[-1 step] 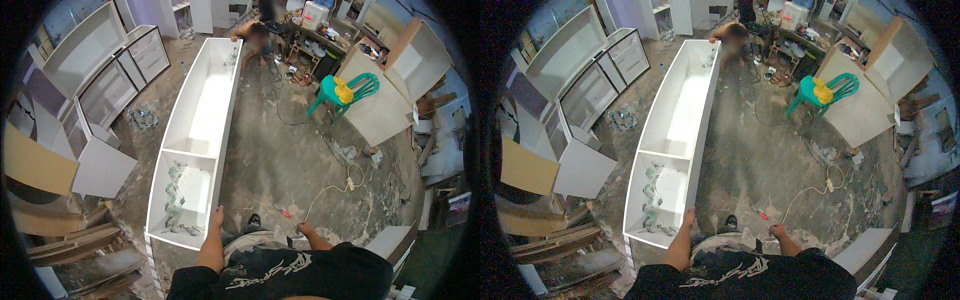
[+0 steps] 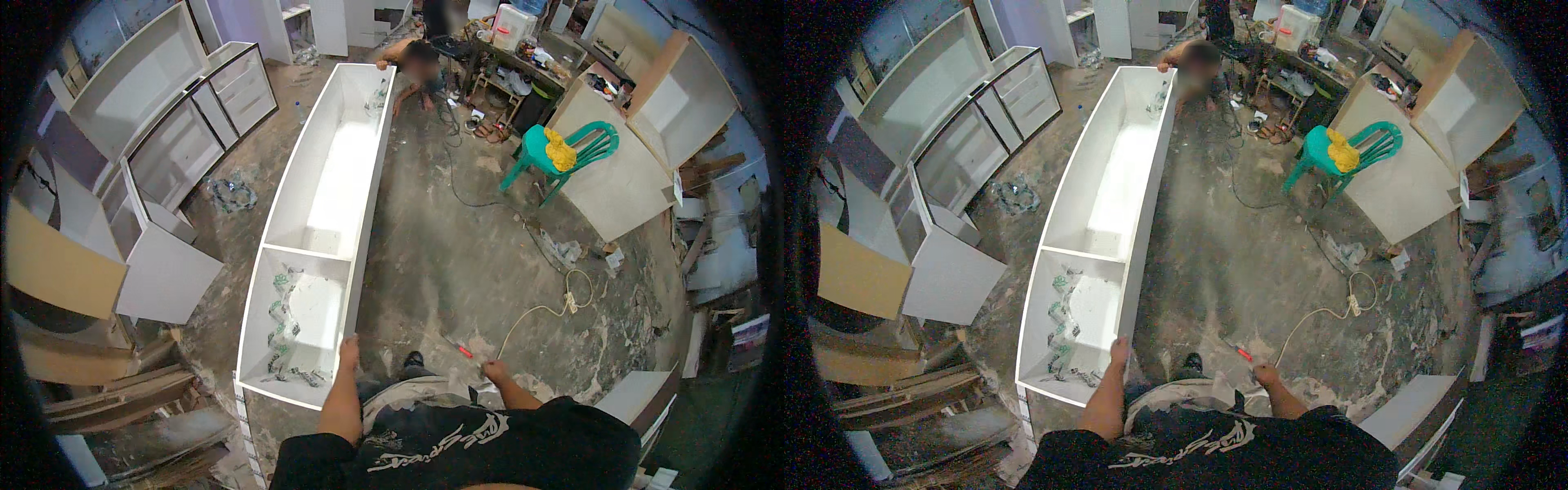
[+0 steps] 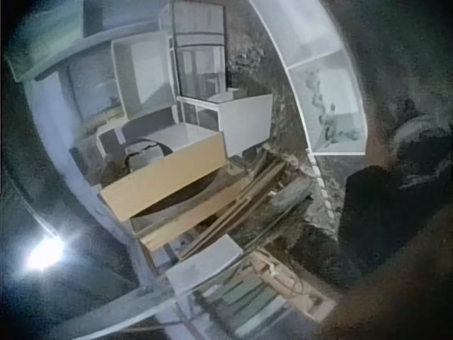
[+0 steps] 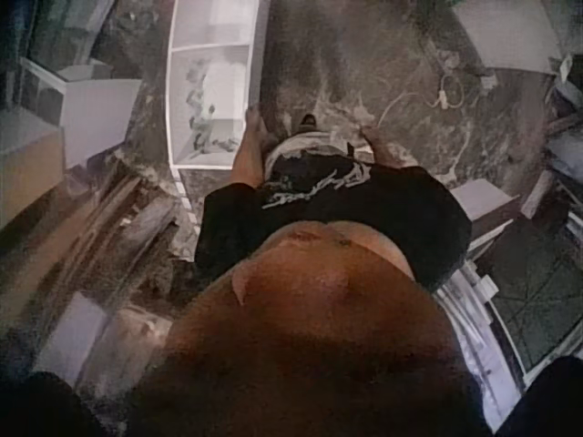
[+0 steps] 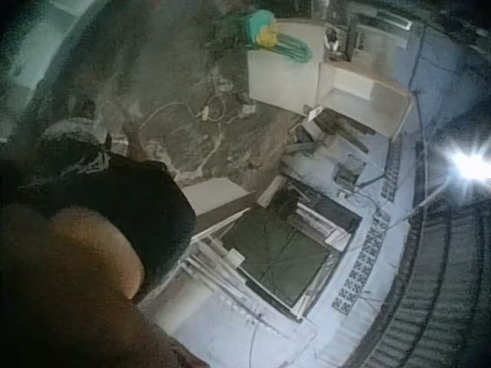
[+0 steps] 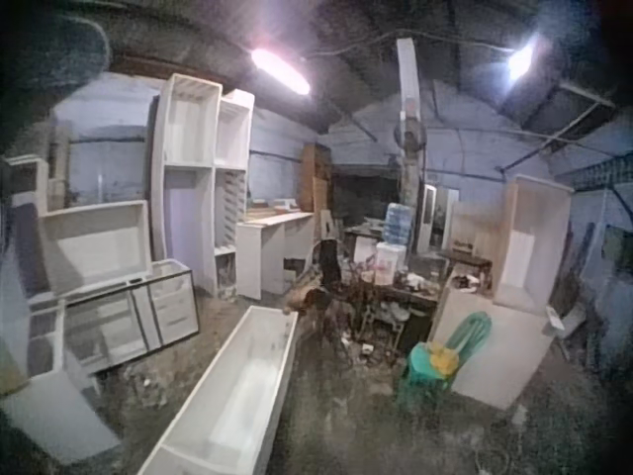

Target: The person cleans the interior and edges of a white wooden cabinet using a cloth and then uses a piece of wood to smooth the edges.

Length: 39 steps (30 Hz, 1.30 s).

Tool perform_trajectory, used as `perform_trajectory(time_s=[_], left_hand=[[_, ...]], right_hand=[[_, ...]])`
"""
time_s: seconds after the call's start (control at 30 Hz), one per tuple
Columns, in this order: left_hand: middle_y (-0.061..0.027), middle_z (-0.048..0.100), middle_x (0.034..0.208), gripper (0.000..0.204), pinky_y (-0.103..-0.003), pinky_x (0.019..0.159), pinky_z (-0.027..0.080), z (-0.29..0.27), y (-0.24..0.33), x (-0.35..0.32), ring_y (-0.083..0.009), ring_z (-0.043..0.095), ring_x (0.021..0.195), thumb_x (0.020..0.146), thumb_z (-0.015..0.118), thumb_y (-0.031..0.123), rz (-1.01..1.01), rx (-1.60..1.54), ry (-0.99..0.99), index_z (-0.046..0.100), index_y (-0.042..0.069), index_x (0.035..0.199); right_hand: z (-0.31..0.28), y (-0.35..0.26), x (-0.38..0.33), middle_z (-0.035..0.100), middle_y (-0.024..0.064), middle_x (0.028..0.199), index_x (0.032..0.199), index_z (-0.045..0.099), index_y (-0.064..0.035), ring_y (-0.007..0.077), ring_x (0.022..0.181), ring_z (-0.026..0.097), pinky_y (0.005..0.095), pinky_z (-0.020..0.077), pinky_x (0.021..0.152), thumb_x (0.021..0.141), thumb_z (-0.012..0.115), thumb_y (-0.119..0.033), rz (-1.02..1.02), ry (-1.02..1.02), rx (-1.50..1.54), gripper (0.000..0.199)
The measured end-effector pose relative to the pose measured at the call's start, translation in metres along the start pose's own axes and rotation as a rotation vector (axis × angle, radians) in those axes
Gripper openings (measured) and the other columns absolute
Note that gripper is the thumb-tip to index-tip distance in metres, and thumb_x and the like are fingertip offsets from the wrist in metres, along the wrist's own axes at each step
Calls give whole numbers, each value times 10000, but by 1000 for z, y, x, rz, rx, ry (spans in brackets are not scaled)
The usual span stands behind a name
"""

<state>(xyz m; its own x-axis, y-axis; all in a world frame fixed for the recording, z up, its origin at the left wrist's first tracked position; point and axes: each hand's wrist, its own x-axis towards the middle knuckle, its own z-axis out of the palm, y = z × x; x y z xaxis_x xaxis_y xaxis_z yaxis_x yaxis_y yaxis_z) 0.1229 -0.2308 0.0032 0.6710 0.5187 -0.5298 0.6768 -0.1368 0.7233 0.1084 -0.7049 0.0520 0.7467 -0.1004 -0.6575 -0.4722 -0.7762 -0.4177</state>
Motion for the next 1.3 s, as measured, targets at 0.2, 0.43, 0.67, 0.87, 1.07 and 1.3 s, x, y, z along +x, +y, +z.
perform_trajectory(time_s=[0.2,0.43,0.67,0.87,1.07,1.3], left_hand=[[-128,402,1410,674,-468,1028,318,168,112,7,-256,373,1273,904,476,514,-504,-599,-182,383,56,1389],[-88,48,1576,903,-465,1141,43,73,101,137,-249,38,1448,840,425,657,-379,-1016,40,90,147,1506],[-80,2,1580,915,-480,1136,-4,120,199,202,-275,11,1448,841,415,654,-366,-1085,25,57,143,1511],[-122,120,1564,836,-520,1129,107,90,201,243,-318,144,1424,882,444,545,-343,-1284,145,159,42,1486],[-167,293,1494,751,-479,1103,247,75,209,259,-322,321,1348,890,484,475,-393,-1196,402,288,-4,1433],[-157,274,1503,770,-464,1116,218,23,206,285,-321,289,1365,899,468,487,-250,-1234,443,238,8,1457]], right_hand=[[-103,162,76,663,104,800,954,687,-56,192,692,648,369,516,658,826,646,-299,64,-126,635,277],[-48,-93,64,678,191,984,1095,667,-57,312,946,642,421,491,843,806,608,-469,-164,-418,-92,506],[-140,-115,86,681,150,883,1129,614,1,237,754,649,364,514,711,846,637,-311,-9,52,194,422],[-197,-161,64,671,131,800,1073,637,-22,208,709,643,338,500,665,820,649,-281,-16,123,160,362],[-200,-77,92,674,129,807,1024,641,-34,206,705,644,346,489,632,812,661,-286,15,256,-111,329],[-195,-75,106,654,245,975,1038,666,-75,361,931,637,443,489,821,790,679,-379,247,135,11,393]])
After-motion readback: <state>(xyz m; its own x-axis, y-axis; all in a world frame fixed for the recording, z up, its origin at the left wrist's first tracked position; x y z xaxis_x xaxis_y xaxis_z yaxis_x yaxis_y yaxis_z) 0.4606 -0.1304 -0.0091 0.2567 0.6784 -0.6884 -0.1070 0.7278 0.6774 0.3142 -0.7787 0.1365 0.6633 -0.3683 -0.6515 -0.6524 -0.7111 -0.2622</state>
